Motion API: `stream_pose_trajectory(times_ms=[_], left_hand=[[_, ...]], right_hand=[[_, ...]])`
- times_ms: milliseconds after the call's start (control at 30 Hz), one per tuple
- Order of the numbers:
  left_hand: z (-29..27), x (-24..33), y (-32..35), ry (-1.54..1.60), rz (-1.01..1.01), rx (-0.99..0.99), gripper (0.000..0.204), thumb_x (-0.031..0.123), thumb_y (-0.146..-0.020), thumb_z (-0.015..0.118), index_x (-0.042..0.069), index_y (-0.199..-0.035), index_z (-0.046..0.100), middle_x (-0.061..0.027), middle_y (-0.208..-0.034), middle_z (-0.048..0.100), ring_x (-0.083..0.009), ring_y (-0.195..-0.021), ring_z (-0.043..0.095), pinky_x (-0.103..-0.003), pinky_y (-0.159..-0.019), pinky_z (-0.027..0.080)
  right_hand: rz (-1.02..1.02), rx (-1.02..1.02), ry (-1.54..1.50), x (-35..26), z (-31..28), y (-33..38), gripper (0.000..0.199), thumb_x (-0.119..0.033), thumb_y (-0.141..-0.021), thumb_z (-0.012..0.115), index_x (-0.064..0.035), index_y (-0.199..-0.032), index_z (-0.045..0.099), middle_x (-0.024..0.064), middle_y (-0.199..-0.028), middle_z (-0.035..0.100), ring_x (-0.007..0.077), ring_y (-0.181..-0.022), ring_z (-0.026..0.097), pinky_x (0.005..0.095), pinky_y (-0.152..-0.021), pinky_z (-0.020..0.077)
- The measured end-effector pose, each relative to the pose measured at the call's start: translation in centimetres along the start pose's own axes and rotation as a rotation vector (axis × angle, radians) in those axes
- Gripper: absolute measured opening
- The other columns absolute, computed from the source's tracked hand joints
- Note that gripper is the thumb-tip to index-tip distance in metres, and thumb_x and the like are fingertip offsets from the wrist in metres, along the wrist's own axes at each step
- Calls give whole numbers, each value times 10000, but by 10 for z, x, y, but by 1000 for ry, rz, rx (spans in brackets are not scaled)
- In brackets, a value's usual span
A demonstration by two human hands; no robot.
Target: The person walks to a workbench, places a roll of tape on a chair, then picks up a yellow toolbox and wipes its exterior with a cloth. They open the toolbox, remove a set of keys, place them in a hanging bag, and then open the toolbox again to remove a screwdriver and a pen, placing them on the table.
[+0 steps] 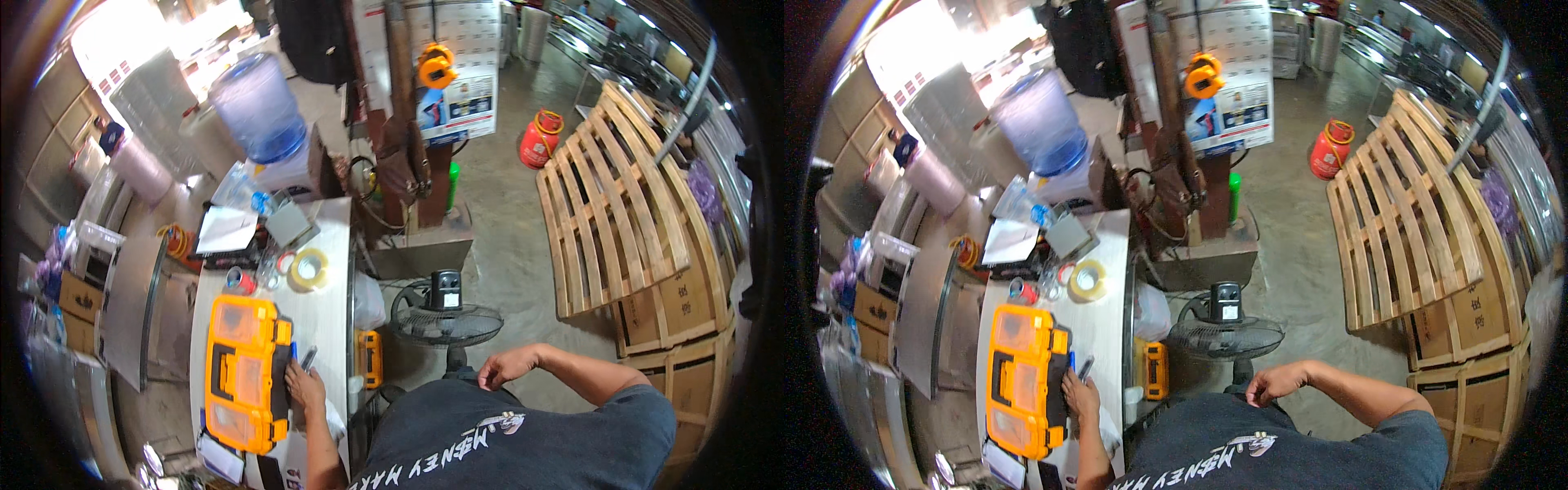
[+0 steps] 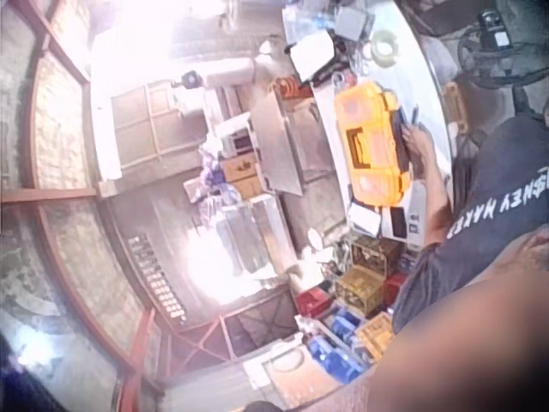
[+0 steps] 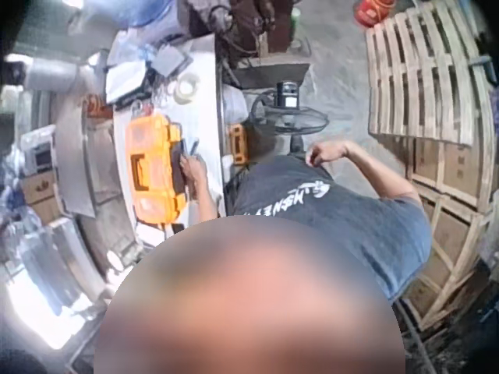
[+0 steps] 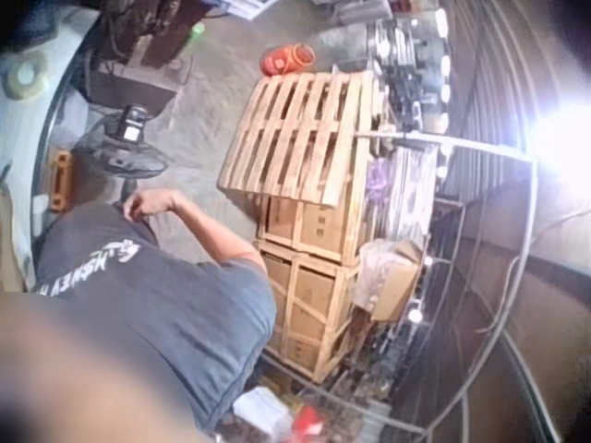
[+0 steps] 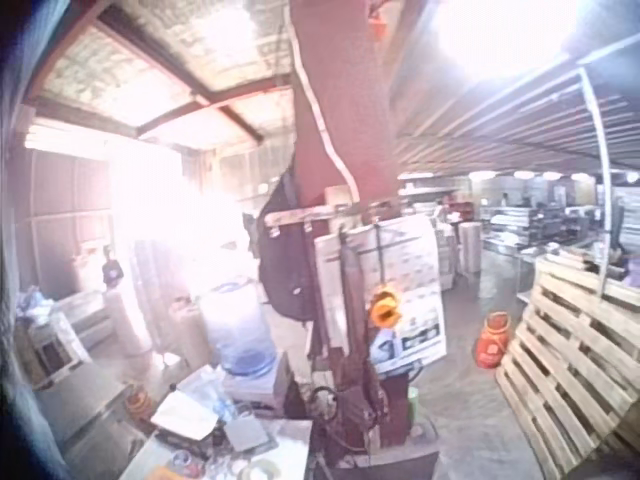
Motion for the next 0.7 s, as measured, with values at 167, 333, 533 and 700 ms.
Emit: stream_pose_trajectory(times_ms=[167,333,533,700], left_hand=[[12,5,-7,-134,-37,13,631,196,-918,724,-11,-1456,467,-223,-1355,520,-416,-1255,514,-518,-1042,464],[15,-2,-12,-138,-53,-12,549,168,-916,728,-22,-1382,508,-227,-1280,533,-425,-1229,529,-506,-1014,492],[19,2,-14,-200,-58,-16,586,165,-914,732,9,-1421,483,-223,-1324,550,-408,-1263,525,-518,-1054,456],[4,25,-1,-243,-19,111,617,185,-895,754,26,-1427,484,-214,-1361,537,-385,-1262,519,-511,-1091,400]], right_hand=[[-146,383,-197,27,-5,24,202,-27,-965,619,-26,-1161,668,-5,-1071,680,98,-986,586,283,-902,489],[-135,245,-143,49,6,41,226,-42,-921,620,-44,-1144,659,-38,-954,641,88,-910,562,279,-862,464],[-333,427,-218,39,-16,64,386,-11,-916,591,-38,-1300,605,7,-1127,633,117,-1063,564,293,-945,479],[-314,25,-314,16,-22,78,269,-75,-980,584,-45,-1242,637,-23,-1021,645,74,-936,587,257,-870,489]])
Point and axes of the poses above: each hand's wrist, its own y-axis away from the middle knuckle, its own z-axis out of the palm, x = y × z, the point moved 7 cm from there along -y, towards the middle knuckle
